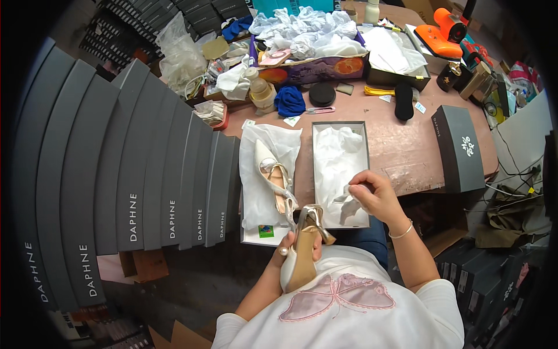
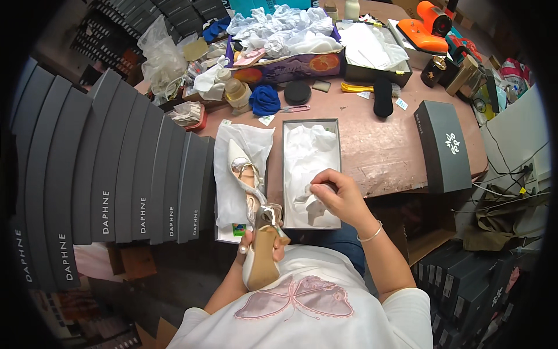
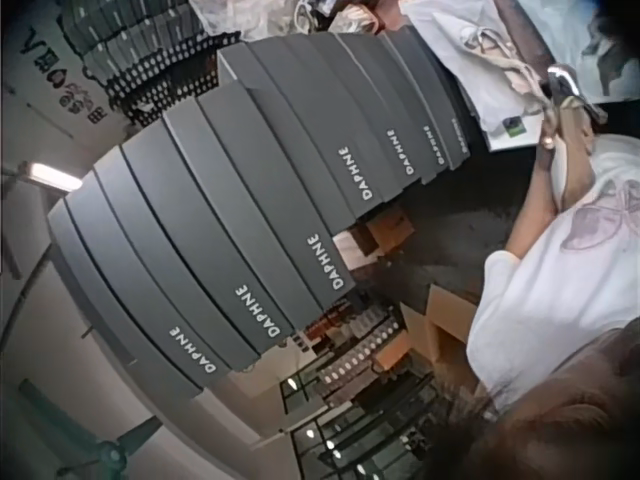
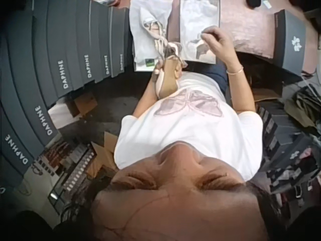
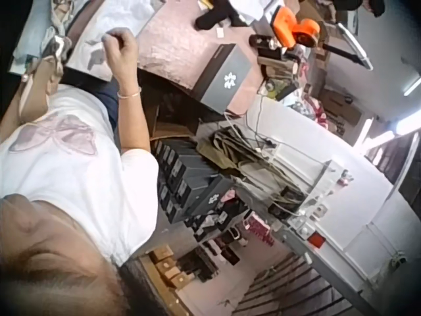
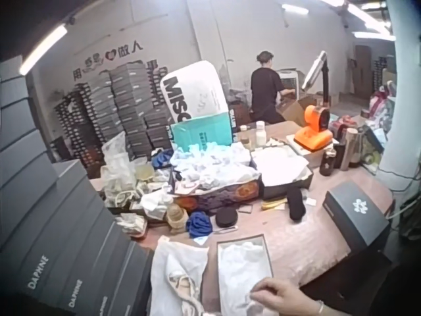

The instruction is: Packing pairs of high-heeled shoes into boxes with protective tissue paper.

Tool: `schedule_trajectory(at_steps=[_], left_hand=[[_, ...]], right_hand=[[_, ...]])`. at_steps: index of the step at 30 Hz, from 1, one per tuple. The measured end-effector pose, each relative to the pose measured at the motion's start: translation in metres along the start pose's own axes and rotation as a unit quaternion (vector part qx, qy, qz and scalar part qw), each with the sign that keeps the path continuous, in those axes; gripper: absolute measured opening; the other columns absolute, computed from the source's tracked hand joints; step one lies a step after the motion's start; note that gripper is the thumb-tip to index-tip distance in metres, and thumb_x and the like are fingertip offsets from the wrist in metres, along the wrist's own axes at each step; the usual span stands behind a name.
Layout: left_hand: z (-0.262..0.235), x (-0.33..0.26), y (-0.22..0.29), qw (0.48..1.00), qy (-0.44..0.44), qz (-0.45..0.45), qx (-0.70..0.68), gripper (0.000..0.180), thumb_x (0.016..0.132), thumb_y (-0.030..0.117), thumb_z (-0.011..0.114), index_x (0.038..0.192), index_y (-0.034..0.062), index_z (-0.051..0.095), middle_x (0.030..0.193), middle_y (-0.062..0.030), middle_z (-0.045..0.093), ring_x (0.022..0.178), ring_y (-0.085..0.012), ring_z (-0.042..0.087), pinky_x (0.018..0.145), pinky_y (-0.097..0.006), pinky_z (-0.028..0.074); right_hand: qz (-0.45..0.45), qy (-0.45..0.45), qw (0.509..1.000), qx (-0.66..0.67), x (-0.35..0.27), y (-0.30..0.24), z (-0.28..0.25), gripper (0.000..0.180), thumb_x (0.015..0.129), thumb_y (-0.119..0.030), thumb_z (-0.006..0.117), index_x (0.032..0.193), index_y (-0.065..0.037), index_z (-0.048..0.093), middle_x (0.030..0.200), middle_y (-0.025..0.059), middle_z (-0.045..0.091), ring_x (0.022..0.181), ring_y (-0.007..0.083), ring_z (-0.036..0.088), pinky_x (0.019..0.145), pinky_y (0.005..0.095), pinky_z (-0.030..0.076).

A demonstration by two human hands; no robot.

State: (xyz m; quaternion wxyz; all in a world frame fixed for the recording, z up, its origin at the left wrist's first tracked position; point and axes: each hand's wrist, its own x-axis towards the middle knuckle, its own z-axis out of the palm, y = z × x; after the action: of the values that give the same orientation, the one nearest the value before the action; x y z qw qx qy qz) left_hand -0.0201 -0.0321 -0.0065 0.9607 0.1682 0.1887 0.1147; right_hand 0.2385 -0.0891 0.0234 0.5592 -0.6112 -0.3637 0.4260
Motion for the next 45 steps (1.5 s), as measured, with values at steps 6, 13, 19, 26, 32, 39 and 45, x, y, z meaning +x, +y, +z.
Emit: schedule_trajectory(at_steps=[6,13,19,26,32,39,45], left_hand=[[-0.024,0.015,-0.004,0.972,-0.144,-0.005,-0.183,0.068,0.082,0.068,0.057,0.104,0.004,0.05,0.081,-0.0083,0.048,0.063,-0.0191,0.05,0.058,-0.032,0.04],[0.003,0.007,-0.012,0.965,-0.203,-0.007,-0.164,0.065,0.083,0.062,0.062,0.106,0.0021,0.049,0.076,-0.0071,0.05,0.059,-0.0174,0.051,0.052,-0.03,0.041],[0.001,0.02,-0.001,0.94,-0.226,0.035,-0.253,0.053,0.086,0.052,0.064,0.098,0.0024,0.048,0.071,-0.0046,0.049,0.053,-0.0129,0.052,0.048,-0.025,0.043],[-0.011,0.029,0.003,0.904,-0.202,0.037,-0.376,0.044,0.089,0.043,0.063,0.091,0.0032,0.043,0.073,-0.0047,0.045,0.052,-0.0117,0.048,0.051,-0.023,0.043],[0.016,0.037,0.003,0.962,0.012,0.085,-0.259,0.072,0.087,0.069,0.047,0.101,-0.0016,0.053,0.089,-0.0114,0.051,0.082,-0.0229,0.049,0.077,-0.035,0.043],[-0.001,0.001,0.007,0.981,0.072,0.135,0.121,0.097,0.073,0.072,0.061,0.139,0.0046,0.041,0.117,-0.0153,0.057,0.106,-0.0265,0.053,0.093,-0.046,0.044],[0.024,0.005,0.054,0.95,0.115,-0.025,0.29,0.118,0.057,0.013,0.084,0.151,0.0044,0.014,0.14,-0.0184,0.047,0.128,-0.0252,0.048,0.106,-0.035,0.035]], right_hand=[[-0.13,-0.016,0.99,-0.049,-0.025,-0.032,0.034,0.003,0.085,-0.001,0.065,0.088,-0.001,0.064,0.081,0.002,0.06,0.065,0.006,0.053,0.057,0.0205,0.042],[-0.305,-0.02,0.88,-0.364,0.021,-0.008,0.052,0.01,0.078,-0.001,0.067,0.087,-0.004,0.065,0.077,0.0087,0.056,0.07,0.0254,0.056,0.065,0.0309,0.046],[-0.146,0.077,0.977,-0.136,0.009,-0.013,0.025,0.007,0.085,-0.004,0.066,0.09,-0.001,0.065,0.082,0.0082,0.061,0.071,0.0167,0.057,0.064,0.0276,0.045],[-0.183,0.226,0.937,-0.195,0.052,0.003,-0.051,0.01,0.089,-0.008,0.063,0.093,0.001,0.064,0.084,0.0074,0.063,0.074,0.0144,0.058,0.067,0.0253,0.046],[-0.156,0.207,0.87,-0.419,0.107,0.078,-0.118,0.023,0.083,-0.019,0.069,0.1,-0.003,0.069,0.116,0.023,0.059,0.112,0.0376,0.055,0.096,0.0413,0.044],[-0.076,0.363,0.799,-0.474,0.181,0.095,-0.224,0.055,0.08,-0.029,0.072,0.124,-0.004,0.051,0.127,0.0199,0.05,0.118,0.0388,0.049,0.096,0.0455,0.042],[-0.039,0.393,0.816,-0.421,0.206,0.113,-0.227,0.053,0.08,-0.012,0.058,0.13,-0.001,0.045,0.132,0.0215,0.046,0.122,0.0388,0.046,0.102,0.0461,0.039]])
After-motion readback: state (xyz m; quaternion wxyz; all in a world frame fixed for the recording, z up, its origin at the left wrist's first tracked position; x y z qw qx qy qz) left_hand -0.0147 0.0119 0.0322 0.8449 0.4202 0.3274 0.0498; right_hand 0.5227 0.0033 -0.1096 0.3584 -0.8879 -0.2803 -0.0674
